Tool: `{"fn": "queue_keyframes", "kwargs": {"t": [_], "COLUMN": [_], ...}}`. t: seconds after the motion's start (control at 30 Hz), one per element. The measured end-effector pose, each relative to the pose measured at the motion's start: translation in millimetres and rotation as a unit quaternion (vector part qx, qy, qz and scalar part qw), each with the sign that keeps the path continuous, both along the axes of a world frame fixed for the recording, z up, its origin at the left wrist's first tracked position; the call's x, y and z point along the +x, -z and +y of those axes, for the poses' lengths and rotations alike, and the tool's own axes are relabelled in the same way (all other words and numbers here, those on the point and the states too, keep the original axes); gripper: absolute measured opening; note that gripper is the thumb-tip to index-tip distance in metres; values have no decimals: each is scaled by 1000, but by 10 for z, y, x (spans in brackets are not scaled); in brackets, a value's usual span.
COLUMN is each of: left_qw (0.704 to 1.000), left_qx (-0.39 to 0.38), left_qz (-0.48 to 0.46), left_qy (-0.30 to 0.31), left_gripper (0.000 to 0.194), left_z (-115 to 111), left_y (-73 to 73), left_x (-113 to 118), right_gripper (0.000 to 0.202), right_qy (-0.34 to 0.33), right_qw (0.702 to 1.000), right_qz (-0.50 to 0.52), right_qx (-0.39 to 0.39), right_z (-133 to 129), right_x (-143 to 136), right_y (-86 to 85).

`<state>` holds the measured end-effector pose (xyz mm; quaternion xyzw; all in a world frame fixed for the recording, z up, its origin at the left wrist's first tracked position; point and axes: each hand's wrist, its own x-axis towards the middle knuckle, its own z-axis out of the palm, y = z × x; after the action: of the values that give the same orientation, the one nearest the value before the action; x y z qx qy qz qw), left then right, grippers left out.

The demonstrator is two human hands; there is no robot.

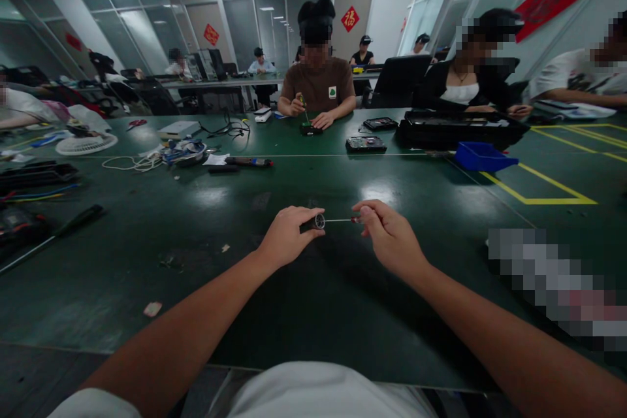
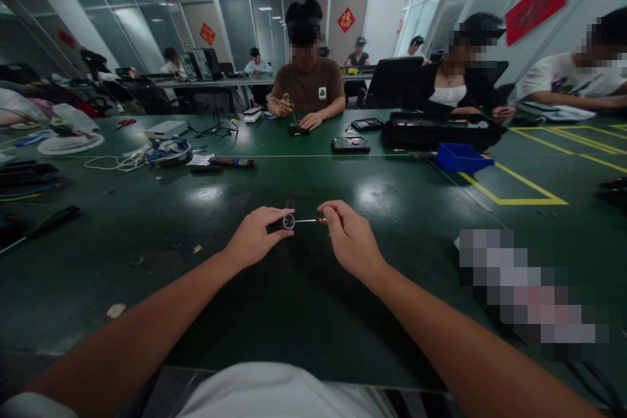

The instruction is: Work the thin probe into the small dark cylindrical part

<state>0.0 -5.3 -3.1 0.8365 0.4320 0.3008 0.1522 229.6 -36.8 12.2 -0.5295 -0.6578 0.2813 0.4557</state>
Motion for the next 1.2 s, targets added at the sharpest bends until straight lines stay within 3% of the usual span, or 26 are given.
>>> {"fn": "queue_keyframes", "kwargs": {"t": [0.23,0.37,0.43,0.77,1.2], "left_qw": [1000,999,999,999,1000], "left_qx": [-4,24,35,37,26], "left_qz": [4,-21,-21,-6,-5], "left_qy": [-4,0,-1,-2,-14], "left_gripper": [42,41,41,43,44], "left_z": [-25,-8,4,-12,10], "left_y": [-22,-18,-14,-4,-3], "left_x": [22,4,-7,-2,-3], "right_gripper": [23,28,28,31,33], "right_qy": [-3,-30,-44,0,-30], "right_qw": [988,941,921,950,962], "right_qz": [157,317,349,303,269], "right_qx": [0,-113,-168,-72,-44], "right_z": [42,131,170,118,111], "right_x": [-40,-23,2,-41,-30], "right_y": [104,94,95,87,96]}}
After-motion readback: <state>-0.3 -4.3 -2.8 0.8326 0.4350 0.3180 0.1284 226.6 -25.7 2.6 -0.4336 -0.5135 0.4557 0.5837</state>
